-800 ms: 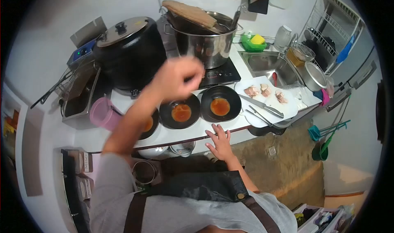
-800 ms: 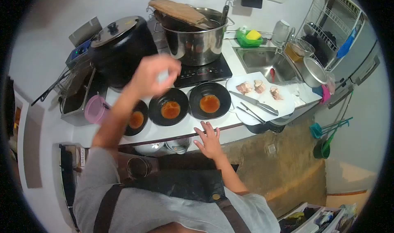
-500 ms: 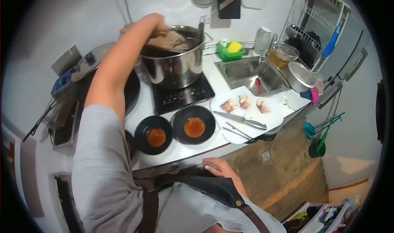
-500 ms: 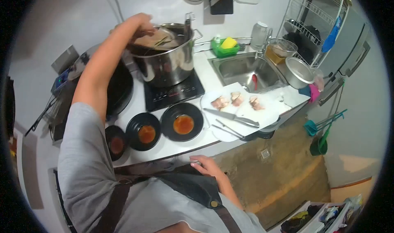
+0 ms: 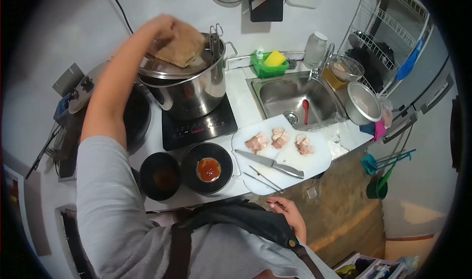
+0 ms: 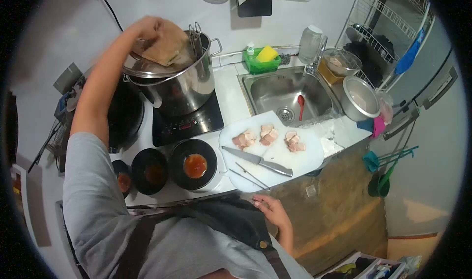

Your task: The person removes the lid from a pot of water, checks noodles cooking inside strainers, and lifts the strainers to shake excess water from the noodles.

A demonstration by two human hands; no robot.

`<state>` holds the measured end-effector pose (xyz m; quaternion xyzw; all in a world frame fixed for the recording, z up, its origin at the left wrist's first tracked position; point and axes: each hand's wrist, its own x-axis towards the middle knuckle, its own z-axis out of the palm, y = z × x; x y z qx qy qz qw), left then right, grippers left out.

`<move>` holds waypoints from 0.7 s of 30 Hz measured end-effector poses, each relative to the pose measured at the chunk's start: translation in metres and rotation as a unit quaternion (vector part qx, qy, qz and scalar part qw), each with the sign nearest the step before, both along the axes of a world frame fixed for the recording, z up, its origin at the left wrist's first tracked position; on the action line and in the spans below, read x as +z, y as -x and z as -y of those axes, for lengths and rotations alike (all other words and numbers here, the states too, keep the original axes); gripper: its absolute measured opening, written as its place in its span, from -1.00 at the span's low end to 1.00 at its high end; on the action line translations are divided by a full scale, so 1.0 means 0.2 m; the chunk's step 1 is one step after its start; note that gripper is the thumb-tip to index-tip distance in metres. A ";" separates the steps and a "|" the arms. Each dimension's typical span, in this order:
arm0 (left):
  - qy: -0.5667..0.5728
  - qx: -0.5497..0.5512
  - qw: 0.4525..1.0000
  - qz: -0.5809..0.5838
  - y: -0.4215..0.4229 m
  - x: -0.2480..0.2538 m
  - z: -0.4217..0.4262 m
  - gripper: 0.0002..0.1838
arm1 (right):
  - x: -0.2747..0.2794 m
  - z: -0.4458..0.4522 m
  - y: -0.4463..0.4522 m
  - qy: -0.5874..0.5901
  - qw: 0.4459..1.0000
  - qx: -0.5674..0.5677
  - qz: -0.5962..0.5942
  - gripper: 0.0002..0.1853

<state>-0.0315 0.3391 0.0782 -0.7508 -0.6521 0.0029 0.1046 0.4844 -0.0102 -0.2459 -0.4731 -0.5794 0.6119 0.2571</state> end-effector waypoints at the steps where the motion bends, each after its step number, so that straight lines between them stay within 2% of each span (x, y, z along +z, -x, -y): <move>1: 0.064 0.062 0.994 -0.059 -0.06 -0.06 0.01 -0.43 | 0.00 -0.03 -0.01 -0.004 1.000 0.004 0.002 -0.70; 2: 0.072 0.113 0.989 -0.062 -0.10 -0.07 0.02 -0.31 | -0.01 -0.04 -0.03 -0.051 0.999 -0.013 0.009 -0.71; 3: 0.069 0.117 0.989 -0.059 -0.12 -0.06 0.01 -0.31 | -0.02 -0.05 -0.04 -0.096 0.995 -0.029 0.016 -0.71; 5: 0.156 0.140 0.977 -0.050 -0.14 -0.02 0.00 -0.23 | -0.06 -0.05 -0.07 -0.061 0.997 -0.043 0.005 -0.72; 9: 0.226 0.115 0.966 -0.044 -0.12 -0.02 -0.07 -0.21 | -0.14 -0.03 -0.14 -0.034 0.998 -0.057 -0.002 -0.70; 11: 0.220 0.086 0.972 -0.011 -0.01 -0.07 -0.14 -0.22 | -0.13 -0.01 -0.16 -0.023 0.995 -0.099 -0.013 -0.70; 15: 0.230 0.125 0.963 0.060 -0.06 0.08 0.00 -0.22 | -0.12 0.01 -0.24 -0.030 0.991 -0.130 -0.005 -0.71; 17: 0.139 0.066 0.988 0.033 0.01 0.15 0.00 -0.22 | -0.12 0.01 -0.27 -0.009 0.989 -0.145 -0.010 -0.72; 18: 0.155 0.082 0.983 0.057 -0.03 0.26 0.09 -0.20 | -0.11 0.00 -0.28 -0.021 0.990 -0.143 0.002 -0.72; 19: 0.076 0.037 0.995 0.055 0.06 0.31 0.09 -0.18 | -0.10 -0.01 -0.29 -0.032 0.990 -0.138 0.014 -0.73; 20: 0.049 0.052 0.992 0.107 0.01 0.42 0.26 -0.16 | -0.09 -0.02 -0.29 -0.030 0.991 -0.133 0.013 -0.73; 21: 0.086 0.082 0.989 0.083 0.05 0.57 0.28 -0.12 | -0.08 -0.03 -0.28 -0.048 0.989 -0.141 0.016 -0.74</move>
